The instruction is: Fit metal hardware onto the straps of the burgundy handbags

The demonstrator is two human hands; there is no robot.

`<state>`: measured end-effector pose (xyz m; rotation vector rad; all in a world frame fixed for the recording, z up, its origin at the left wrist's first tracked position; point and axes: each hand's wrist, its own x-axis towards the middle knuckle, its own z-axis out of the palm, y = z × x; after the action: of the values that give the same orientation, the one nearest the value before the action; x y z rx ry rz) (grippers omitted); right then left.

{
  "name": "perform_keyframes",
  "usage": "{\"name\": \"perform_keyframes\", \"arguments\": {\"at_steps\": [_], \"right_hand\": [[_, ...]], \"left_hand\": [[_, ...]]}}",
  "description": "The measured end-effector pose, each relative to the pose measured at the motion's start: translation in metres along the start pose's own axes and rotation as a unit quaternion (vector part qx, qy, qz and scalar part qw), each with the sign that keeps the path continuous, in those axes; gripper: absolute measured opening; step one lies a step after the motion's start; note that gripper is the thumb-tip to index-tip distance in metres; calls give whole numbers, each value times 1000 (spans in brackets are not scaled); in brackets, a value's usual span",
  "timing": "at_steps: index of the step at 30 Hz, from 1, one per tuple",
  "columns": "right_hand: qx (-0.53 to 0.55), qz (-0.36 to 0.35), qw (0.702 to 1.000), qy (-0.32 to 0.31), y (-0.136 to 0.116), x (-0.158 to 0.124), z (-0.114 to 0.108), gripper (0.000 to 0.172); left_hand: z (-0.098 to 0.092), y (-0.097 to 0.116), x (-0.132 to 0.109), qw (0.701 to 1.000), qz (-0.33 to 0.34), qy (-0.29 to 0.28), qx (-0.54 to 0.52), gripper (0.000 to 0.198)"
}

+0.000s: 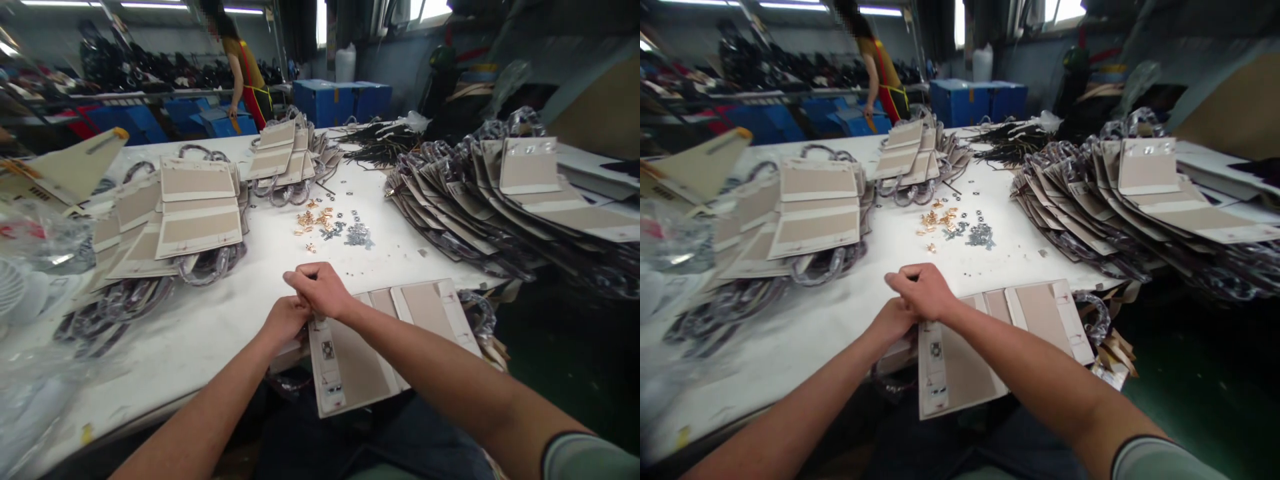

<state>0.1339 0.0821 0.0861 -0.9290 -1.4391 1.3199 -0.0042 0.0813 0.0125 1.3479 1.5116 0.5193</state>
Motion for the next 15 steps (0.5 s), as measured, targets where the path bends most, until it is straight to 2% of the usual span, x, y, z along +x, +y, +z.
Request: {"name": "perform_keyframes", "arguments": {"at_steps": [4, 8, 11, 15], "right_hand": [[42, -50, 997, 50, -16, -5, -17, 55], [35, -58, 992, 108, 5, -16, -19, 58], [18, -51, 993, 104, 18, -19, -16, 56], [43, -85, 992, 87, 15, -20, -14, 55]], "left_hand": [[2, -5, -1, 1000, -4, -25, -15, 24], [3, -7, 2, 999, -3, -31, -26, 27], [2, -6, 3, 999, -2, -31, -20, 26], [1, -9, 4, 999, 3, -38, -24, 26]]}}
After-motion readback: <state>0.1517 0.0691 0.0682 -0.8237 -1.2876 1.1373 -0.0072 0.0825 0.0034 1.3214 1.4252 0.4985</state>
